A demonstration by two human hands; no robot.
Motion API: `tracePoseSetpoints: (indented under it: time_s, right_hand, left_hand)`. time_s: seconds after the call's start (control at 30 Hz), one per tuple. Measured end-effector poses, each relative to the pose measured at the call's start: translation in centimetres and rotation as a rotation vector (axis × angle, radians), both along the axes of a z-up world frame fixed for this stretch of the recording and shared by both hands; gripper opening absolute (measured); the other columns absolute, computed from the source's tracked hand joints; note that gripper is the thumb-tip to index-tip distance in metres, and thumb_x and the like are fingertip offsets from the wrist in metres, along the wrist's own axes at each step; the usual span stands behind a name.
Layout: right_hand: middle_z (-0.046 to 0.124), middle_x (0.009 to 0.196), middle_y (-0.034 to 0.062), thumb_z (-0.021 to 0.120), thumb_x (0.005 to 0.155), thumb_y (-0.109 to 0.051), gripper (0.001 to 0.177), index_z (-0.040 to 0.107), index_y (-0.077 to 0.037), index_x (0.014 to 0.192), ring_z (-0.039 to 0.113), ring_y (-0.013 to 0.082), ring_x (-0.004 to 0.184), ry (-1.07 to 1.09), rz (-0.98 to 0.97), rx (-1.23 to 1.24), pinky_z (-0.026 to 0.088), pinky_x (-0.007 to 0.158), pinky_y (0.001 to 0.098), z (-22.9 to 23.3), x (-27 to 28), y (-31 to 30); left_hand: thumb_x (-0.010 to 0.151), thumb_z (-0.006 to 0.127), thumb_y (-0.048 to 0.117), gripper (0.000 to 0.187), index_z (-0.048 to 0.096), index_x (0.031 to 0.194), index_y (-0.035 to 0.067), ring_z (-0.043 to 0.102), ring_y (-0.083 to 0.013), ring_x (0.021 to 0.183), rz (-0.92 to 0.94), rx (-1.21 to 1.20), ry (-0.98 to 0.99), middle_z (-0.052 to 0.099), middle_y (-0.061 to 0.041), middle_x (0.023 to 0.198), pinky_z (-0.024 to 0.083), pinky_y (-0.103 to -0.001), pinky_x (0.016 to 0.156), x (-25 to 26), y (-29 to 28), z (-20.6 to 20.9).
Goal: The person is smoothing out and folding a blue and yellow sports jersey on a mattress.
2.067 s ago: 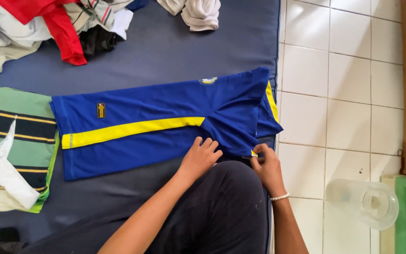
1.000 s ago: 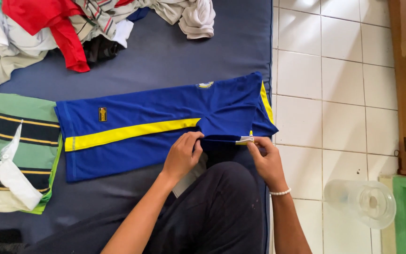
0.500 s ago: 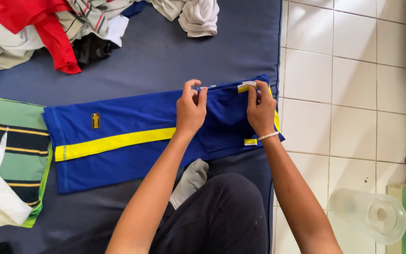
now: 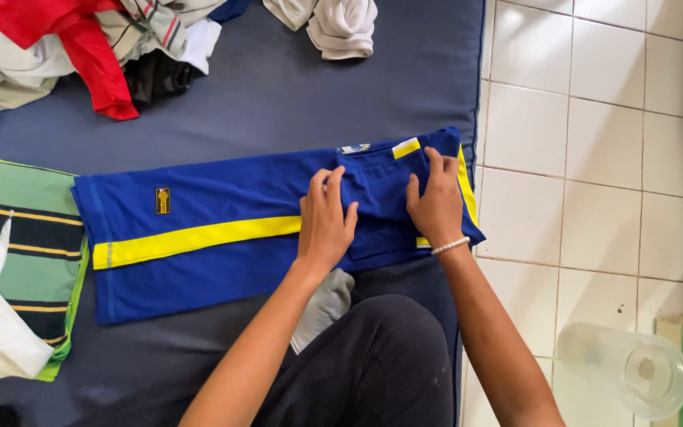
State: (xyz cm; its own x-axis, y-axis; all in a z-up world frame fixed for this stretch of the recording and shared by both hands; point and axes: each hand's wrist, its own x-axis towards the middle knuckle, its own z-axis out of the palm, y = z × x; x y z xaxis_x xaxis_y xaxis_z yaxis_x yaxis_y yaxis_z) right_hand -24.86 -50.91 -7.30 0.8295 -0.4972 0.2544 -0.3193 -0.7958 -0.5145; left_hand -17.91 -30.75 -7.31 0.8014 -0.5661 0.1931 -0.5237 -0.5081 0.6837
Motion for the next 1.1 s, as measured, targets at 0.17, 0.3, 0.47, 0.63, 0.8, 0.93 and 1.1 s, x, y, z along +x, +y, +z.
tracePoseSetpoints:
  time_s: [0.17,0.3,0.47,0.63,0.8,0.93,1.1]
  right_hand:
    - [0.058,0.099,0.0148,0.072,0.091,-0.02,0.04,0.061,-0.003,0.126,0.065,0.0407,0.094,0.042,-0.179,-0.138,0.053,0.087,0.05,-3.0,-5.2,-0.5]
    - [0.061,0.089,0.0063,0.072,0.095,-0.034,0.027,0.068,-0.013,0.111,0.068,0.0342,0.088,0.144,-0.196,-0.044,0.055,0.081,0.0443,-5.4,-8.1,-0.8]
    - [0.07,0.086,0.0096,0.071,0.097,-0.031,0.015,0.073,-0.016,0.101,0.072,0.0315,0.085,0.175,-0.296,0.259,0.056,0.079,0.0459,-4.4,-8.1,-1.8]
    - [0.076,0.09,0.0093,0.071,0.097,-0.032,0.016,0.073,-0.016,0.099,0.075,0.0267,0.082,0.219,-0.314,0.44,0.058,0.075,0.0401,-1.1,-7.6,-2.1]
    - [0.077,0.087,0.012,0.071,0.096,-0.027,0.017,0.073,-0.01,0.101,0.076,0.0233,0.078,0.214,-0.292,0.534,0.057,0.072,0.0369,-0.6,-7.7,-2.5]
    - [0.072,0.094,0.0152,0.076,0.09,-0.022,0.023,0.07,-0.008,0.108,0.073,0.0338,0.086,0.2,-0.26,0.36,0.057,0.078,0.0451,0.3,-8.0,-1.1]
    - [0.054,0.12,0.0194,0.079,0.081,-0.01,0.049,0.061,-0.003,0.126,0.06,0.0457,0.11,-0.074,-0.009,-0.152,0.047,0.097,0.0519,0.9,-6.3,3.5]
  left_hand:
    - [0.097,0.069,0.032,0.041,0.055,0.127,0.007,0.063,-0.0314,0.092,0.15,0.085,-0.015,0.055,-0.009,0.101,0.049,-0.045,0.079,-2.2,1.6,-2.4]
    - [0.095,0.071,0.032,0.03,0.061,0.113,0.01,0.059,-0.0276,0.085,0.194,0.103,-0.061,0.056,-0.006,0.091,0.047,-0.041,0.078,-2.0,1.5,-2.4]
    - [0.094,0.07,0.029,0.018,0.065,0.091,0.012,0.061,-0.0256,0.081,0.217,0.066,0.055,0.058,-0.004,0.086,0.047,-0.038,0.078,-1.4,1.5,-4.0]
    - [0.096,0.068,0.022,0.015,0.064,0.094,0.008,0.061,-0.03,0.092,0.088,0.0,0.041,0.059,-0.008,0.093,0.049,-0.039,0.085,-0.8,2.7,-3.4]
    - [0.095,0.071,0.022,0.017,0.064,0.094,0.007,0.059,-0.0283,0.1,-0.09,0.035,-0.032,0.059,-0.007,0.097,0.049,-0.037,0.091,0.0,4.0,-3.0]
    - [0.092,0.074,0.022,0.019,0.065,0.101,0.008,0.059,-0.029,0.105,-0.22,0.131,-0.128,0.059,-0.009,0.102,0.051,-0.039,0.09,0.4,6.3,-2.0]
    - [0.092,0.073,0.025,0.025,0.065,0.112,0.011,0.059,-0.0269,0.106,-0.305,0.311,-0.299,0.061,-0.008,0.108,0.052,-0.039,0.089,1.6,13.2,-2.9]
